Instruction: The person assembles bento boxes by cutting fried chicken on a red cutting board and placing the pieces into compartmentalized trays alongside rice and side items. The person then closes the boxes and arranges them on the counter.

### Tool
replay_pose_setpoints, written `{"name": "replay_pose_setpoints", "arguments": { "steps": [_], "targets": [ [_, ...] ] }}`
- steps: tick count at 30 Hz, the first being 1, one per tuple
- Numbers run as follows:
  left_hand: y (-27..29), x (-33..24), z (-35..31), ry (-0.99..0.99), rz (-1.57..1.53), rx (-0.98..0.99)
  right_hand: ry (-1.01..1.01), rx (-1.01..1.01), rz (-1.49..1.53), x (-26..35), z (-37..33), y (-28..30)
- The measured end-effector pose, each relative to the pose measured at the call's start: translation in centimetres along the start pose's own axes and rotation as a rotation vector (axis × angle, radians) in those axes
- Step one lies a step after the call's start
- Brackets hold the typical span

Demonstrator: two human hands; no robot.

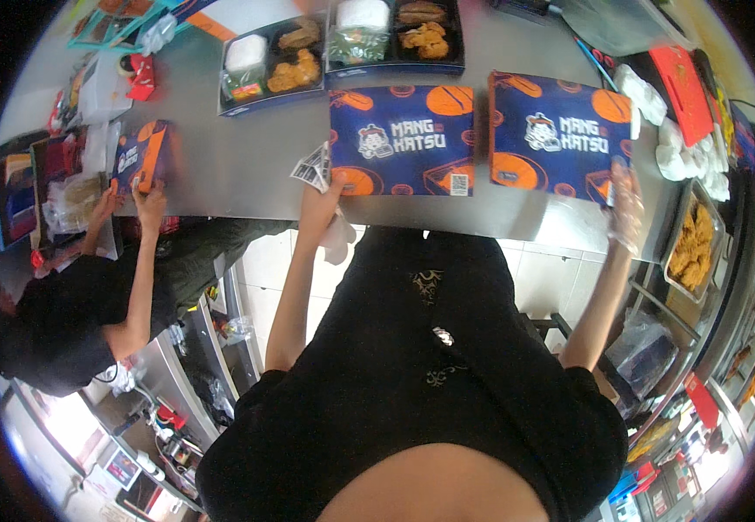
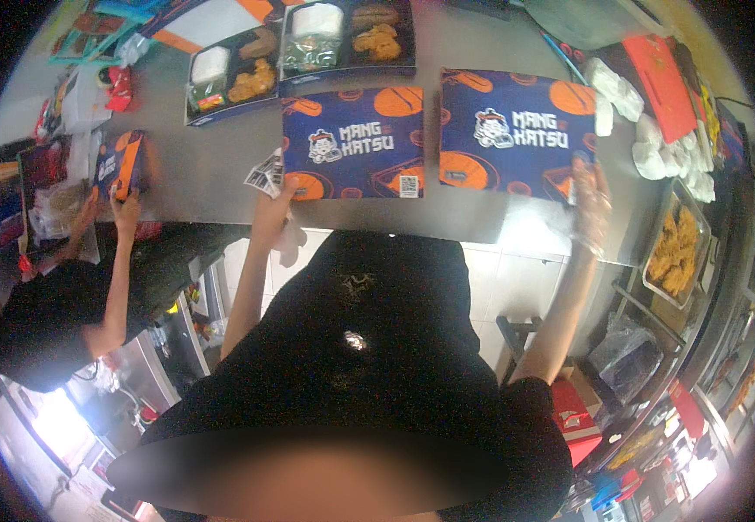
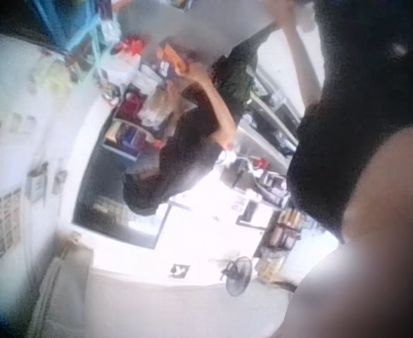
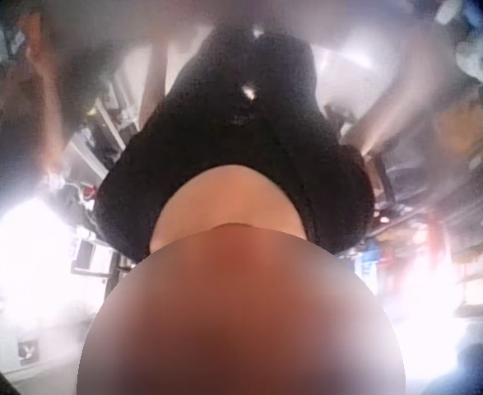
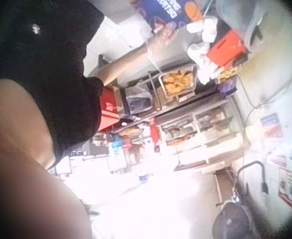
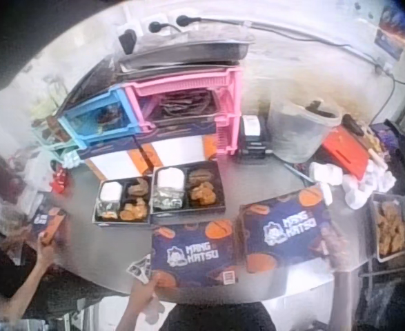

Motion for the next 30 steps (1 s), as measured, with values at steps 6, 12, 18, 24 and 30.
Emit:
{"name": "replay_pose_setpoints", "arguments": {
  "steps": [6, 12, 18, 24, 30],
  "targets": [
    [0.3, 0.3, -0.1, 0.095, 0.077, -0.059, 0.004, 0.222, 0.191, 2.8, -7.2, -5.7],
    [2.0, -1.0, 0.1, 0.214, -0.131, -0.048, 0.013, 0.313, 0.028, 0.1, -12.0, -17.3],
    [1.4, -3.4, 0.2, 0.126, 0.216, -0.003, 0.229, 0.311, -0.079, 0.3, -13.8, -19.8],
    [-0.5, -1.8, 0.1, 0.022, 0.088, -0.033, 0.156, 0.381, -0.284, -0.2, -12.4, -19.4],
    [1.3, -0.9, -1.2, 0.081, 0.035, -0.168, 0.224, 0.573, -0.392, -0.4, -11.9, -19.9]
  ]
}}
Point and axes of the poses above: each hand's wrist, its own z-axis towards the middle knuckle, its own y-axis out of the back of the hand, x = y × z, the point moved 3 cm from there along z, towards the middle knuckle, and after that the axes turned 5 degrees about z, right-handed, at the moved point
